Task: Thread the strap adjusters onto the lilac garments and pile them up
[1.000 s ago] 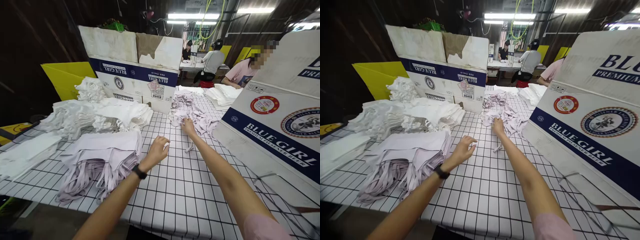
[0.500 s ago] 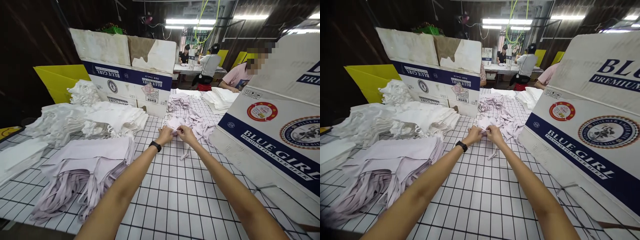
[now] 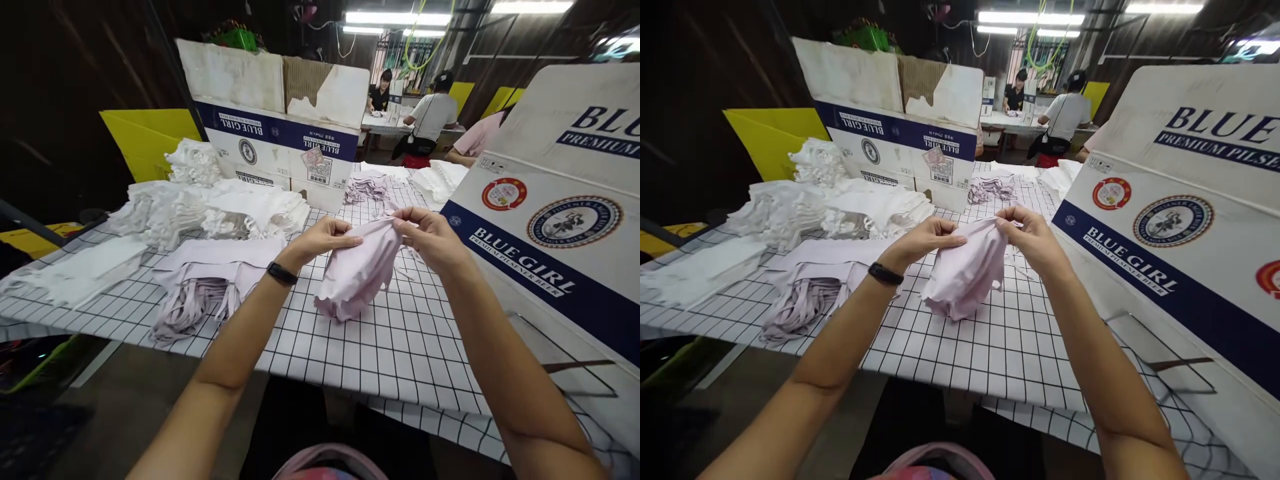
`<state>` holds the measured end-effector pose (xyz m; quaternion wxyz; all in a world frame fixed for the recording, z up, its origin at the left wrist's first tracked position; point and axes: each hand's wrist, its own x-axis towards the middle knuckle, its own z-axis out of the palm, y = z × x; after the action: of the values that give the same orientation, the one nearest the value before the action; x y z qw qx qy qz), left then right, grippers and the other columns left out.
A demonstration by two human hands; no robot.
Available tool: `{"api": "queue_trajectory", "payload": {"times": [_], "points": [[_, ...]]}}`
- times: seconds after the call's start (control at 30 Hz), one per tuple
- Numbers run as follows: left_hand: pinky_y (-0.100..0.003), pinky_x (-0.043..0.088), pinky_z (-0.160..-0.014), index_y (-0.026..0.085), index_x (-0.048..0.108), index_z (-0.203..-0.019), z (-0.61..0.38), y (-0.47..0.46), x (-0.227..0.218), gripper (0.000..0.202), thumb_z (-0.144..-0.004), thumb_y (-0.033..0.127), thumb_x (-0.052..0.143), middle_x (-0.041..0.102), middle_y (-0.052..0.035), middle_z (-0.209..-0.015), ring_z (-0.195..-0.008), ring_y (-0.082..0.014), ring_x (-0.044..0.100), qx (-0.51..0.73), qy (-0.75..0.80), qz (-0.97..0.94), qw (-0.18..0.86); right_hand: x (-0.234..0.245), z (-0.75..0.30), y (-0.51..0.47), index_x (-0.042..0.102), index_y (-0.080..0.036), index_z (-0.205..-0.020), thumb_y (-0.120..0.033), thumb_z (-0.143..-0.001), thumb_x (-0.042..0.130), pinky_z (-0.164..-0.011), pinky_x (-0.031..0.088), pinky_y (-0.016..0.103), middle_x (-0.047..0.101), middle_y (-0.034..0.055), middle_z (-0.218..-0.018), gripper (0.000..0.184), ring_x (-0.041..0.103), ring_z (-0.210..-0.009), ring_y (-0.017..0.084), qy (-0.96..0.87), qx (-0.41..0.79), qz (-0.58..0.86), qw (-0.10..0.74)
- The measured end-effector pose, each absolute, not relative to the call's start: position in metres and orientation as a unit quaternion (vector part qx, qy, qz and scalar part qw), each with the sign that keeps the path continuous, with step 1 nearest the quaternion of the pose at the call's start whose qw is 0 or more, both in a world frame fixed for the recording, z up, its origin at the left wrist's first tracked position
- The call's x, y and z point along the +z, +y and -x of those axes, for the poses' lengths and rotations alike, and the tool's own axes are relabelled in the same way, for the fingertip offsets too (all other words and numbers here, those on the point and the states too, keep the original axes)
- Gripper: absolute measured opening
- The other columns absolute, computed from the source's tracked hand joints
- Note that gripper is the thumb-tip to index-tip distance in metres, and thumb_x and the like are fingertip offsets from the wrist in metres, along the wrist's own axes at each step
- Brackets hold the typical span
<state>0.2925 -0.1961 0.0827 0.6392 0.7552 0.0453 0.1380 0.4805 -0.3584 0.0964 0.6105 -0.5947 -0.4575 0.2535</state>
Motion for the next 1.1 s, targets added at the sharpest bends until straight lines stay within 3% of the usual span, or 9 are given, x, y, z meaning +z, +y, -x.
{"api": "queue_trajectory", "payload": {"times": [0.4,0.67,0.8,0.97,1.03,1.1], "points": [[-0.020,0.036,-0.055,0.013,0.067,-0.072,-0.249,-0.218,0.076,0.036,-0.081,0.045,0.081,0.053,0.0019,-0.067,-0.060,-0.0069,0.047,0.119,0.037,-0.707,0.696,0.110,-0.472,-0.422,0.073,-0.018,-0.082,-0.039,-0.061,0.094,-0.044,0.038,0.022,0.063,0.0015,-0.074,0.036,0.051,-0.056,0.010,-0.356,0.334,0.633,0.600],[-0.019,0.041,-0.052,0.012,0.069,-0.073,-0.252,-0.232,0.087,0.038,-0.077,0.045,0.086,0.058,0.0015,-0.065,-0.058,-0.0069,0.052,0.099,0.026,-0.670,0.735,0.105,-0.473,-0.444,0.072,-0.019,-0.079,-0.044,-0.060,0.094,-0.041,0.034,0.021,0.063,0.0004,-0.069,0.038,0.050,-0.052,0.010,-0.352,0.337,0.657,0.575],[-0.017,0.041,-0.049,0.012,0.068,-0.074,-0.257,-0.245,0.090,0.039,-0.072,0.044,0.091,0.057,0.0026,-0.063,-0.054,-0.0058,0.050,0.084,0.030,-0.624,0.776,0.084,-0.472,-0.443,0.073,-0.018,-0.083,-0.046,-0.069,0.088,-0.050,0.042,0.025,0.068,0.0036,-0.076,0.034,0.056,-0.061,0.013,-0.378,0.291,0.680,0.557],[-0.016,0.038,-0.048,0.012,0.065,-0.076,-0.270,-0.261,0.080,0.035,-0.077,0.038,0.089,0.054,0.0045,-0.063,-0.051,-0.0037,0.047,0.111,0.024,-0.550,0.827,0.055,-0.431,-0.445,0.075,-0.023,-0.109,-0.039,-0.086,0.076,-0.085,0.053,0.034,0.072,0.0065,-0.109,0.028,0.066,-0.098,0.021,-0.417,0.145,0.706,0.554],[-0.016,0.039,-0.050,0.012,0.064,-0.076,-0.275,-0.266,0.074,0.035,-0.078,0.038,0.088,0.055,0.0044,-0.065,-0.053,-0.0038,0.049,0.134,0.022,-0.520,0.843,0.046,-0.407,-0.451,0.074,-0.024,-0.102,-0.041,-0.090,0.073,-0.086,0.054,0.034,0.072,0.0048,-0.099,0.022,0.066,-0.094,0.020,-0.400,0.134,0.686,0.593],[-0.016,0.041,-0.053,0.013,0.064,-0.078,-0.278,-0.269,0.069,0.034,-0.078,0.037,0.089,0.057,0.0043,-0.067,-0.055,-0.0041,0.051,0.158,0.021,-0.492,0.856,0.035,-0.388,-0.457,0.073,-0.022,-0.090,-0.048,-0.093,0.068,-0.078,0.055,0.034,0.071,0.0041,-0.086,0.027,0.065,-0.080,0.019,-0.374,0.178,0.668,0.619]]}}
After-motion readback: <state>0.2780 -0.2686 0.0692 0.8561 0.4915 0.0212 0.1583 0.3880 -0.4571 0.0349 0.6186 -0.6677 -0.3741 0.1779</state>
